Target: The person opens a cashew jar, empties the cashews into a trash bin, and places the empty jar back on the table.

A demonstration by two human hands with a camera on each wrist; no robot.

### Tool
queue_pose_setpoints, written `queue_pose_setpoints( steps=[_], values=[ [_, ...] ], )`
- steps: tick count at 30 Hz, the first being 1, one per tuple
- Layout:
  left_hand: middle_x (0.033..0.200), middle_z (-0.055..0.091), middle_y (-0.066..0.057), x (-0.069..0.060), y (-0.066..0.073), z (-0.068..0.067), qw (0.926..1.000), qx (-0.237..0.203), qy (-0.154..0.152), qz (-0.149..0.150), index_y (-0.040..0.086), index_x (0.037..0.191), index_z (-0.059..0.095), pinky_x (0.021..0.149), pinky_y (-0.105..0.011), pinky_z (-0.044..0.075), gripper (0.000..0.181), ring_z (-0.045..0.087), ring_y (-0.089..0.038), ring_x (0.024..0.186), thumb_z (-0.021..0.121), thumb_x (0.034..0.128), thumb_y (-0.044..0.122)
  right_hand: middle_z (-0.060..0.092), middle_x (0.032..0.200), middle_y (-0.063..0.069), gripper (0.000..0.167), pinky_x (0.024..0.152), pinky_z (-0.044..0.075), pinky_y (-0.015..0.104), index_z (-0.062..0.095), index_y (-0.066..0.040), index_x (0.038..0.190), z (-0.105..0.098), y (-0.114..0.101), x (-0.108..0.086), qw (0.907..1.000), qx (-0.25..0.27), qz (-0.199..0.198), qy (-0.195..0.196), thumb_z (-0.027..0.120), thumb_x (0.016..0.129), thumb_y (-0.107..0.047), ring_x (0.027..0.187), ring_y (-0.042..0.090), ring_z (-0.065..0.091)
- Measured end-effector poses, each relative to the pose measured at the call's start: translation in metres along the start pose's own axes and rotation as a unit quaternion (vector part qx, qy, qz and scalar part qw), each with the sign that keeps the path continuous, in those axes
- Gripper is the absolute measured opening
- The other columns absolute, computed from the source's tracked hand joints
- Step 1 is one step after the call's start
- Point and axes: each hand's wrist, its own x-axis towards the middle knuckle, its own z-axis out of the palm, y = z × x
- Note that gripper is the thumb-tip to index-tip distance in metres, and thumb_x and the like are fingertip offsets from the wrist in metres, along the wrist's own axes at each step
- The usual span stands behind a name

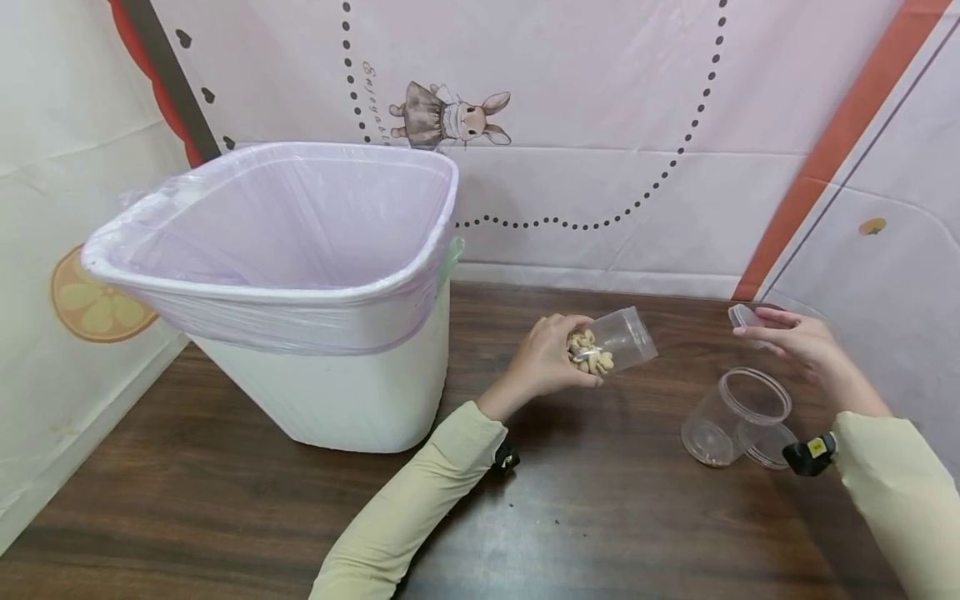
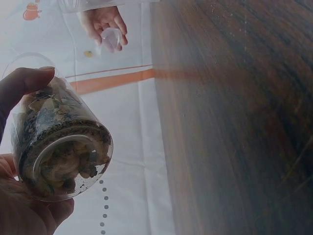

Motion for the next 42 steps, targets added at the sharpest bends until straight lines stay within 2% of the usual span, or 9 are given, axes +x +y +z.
queue_pose_setpoints(
  steps=[5,7,11,15,19,24,30,36,42],
  values=[
    [0.104,0.058,-0.001,0.0,-0.001,0.001,1.0,0.0,0.004,0.001,0.017,0.124,0.054,0.078,-0.024,0.041,0.078,0.05,-0.014,0.094,0.086,0.0539,0.033,0.046,0.062,-0.024,0.077,0.042,0.036,0.021,0.031,-0.005,0.14,0.001,0.005,0.006,0.9937,-0.111,-0.004,0.013,0.07,0.079,-0.033,0.045,-0.003,0.035],
    [0.103,0.058,-0.001,-0.001,-0.001,0.0,1.0,-0.002,0.005,0.002,0.017,0.123,0.055,0.077,-0.024,0.041,0.078,0.05,-0.015,0.093,0.086,0.0537,0.033,0.055,0.071,-0.006,0.087,0.043,0.037,0.021,0.022,0.006,0.14,0.002,0.007,0.008,0.9887,-0.149,-0.012,0.015,0.069,0.079,-0.036,0.046,-0.003,0.032],
    [0.103,0.059,-0.001,-0.002,-0.002,0.0,1.0,-0.002,0.007,0.003,0.017,0.122,0.055,0.077,-0.024,0.041,0.077,0.049,-0.015,0.093,0.086,0.0535,0.033,0.056,0.099,0.013,0.087,0.047,0.039,0.023,0.025,0.008,0.139,0.002,0.012,0.012,0.9818,-0.187,-0.026,0.023,0.069,0.078,-0.038,0.053,-0.003,0.036],
    [0.103,0.059,-0.001,-0.002,-0.003,0.0,1.0,-0.003,0.009,0.001,0.016,0.122,0.055,0.078,-0.025,0.041,0.077,0.05,-0.015,0.093,0.086,0.0534,0.032,0.059,0.1,0.018,0.084,0.049,0.039,0.018,0.029,0.009,0.136,0.0,0.015,0.019,0.9767,-0.21,-0.041,0.019,0.07,0.078,-0.037,0.055,-0.006,0.036],
    [0.103,0.059,0.0,-0.001,-0.003,0.0,1.0,0.002,0.009,0.0,0.017,0.122,0.055,0.077,-0.024,0.041,0.077,0.049,-0.014,0.092,0.086,0.0536,0.033,0.037,0.13,0.035,0.084,0.062,0.041,0.013,0.028,0.012,0.135,-0.002,0.019,0.026,0.9696,-0.24,-0.046,0.004,0.068,0.079,-0.037,0.073,-0.01,0.04],
    [0.101,0.058,0.001,-0.001,-0.002,0.0,0.9999,0.004,0.009,0.001,0.017,0.122,0.056,0.075,-0.023,0.041,0.077,0.049,-0.013,0.09,0.086,0.0537,0.034,0.034,0.128,0.039,0.086,0.062,0.041,0.012,0.023,0.016,0.135,-0.002,0.022,0.031,0.9681,-0.244,-0.054,-0.011,0.068,0.08,-0.032,0.074,-0.012,0.039],
    [0.101,0.058,0.0,0.0,-0.003,0.0,1.0,0.001,0.008,0.003,0.017,0.123,0.055,0.075,-0.022,0.041,0.077,0.049,-0.013,0.09,0.086,0.0536,0.033,0.029,0.131,0.041,0.087,0.064,0.037,0.009,0.019,0.016,0.136,0.002,0.025,0.035,0.9712,-0.229,-0.06,-0.026,0.069,0.079,-0.028,0.105,0.029,0.048],
    [0.1,0.058,0.001,0.001,-0.003,-0.001,1.0,-0.002,0.006,0.001,0.017,0.123,0.055,0.075,-0.022,0.04,0.077,0.048,-0.012,0.089,0.086,0.0535,0.033,0.034,0.13,0.037,0.085,0.071,0.041,0.019,0.025,0.016,0.134,0.004,0.024,0.039,0.9643,-0.256,-0.059,-0.031,0.071,0.078,-0.029,0.089,0.011,0.049],
    [0.101,0.058,0.001,0.001,-0.002,-0.002,1.0,-0.004,0.007,-0.001,0.017,0.123,0.055,0.076,-0.022,0.041,0.078,0.048,-0.012,0.091,0.086,0.0534,0.034,0.032,0.129,0.037,0.087,0.086,0.04,0.041,0.022,0.016,0.135,0.009,0.022,0.039,0.9656,-0.251,-0.051,-0.043,0.071,0.078,-0.028,0.113,0.041,0.037]
  ],
)
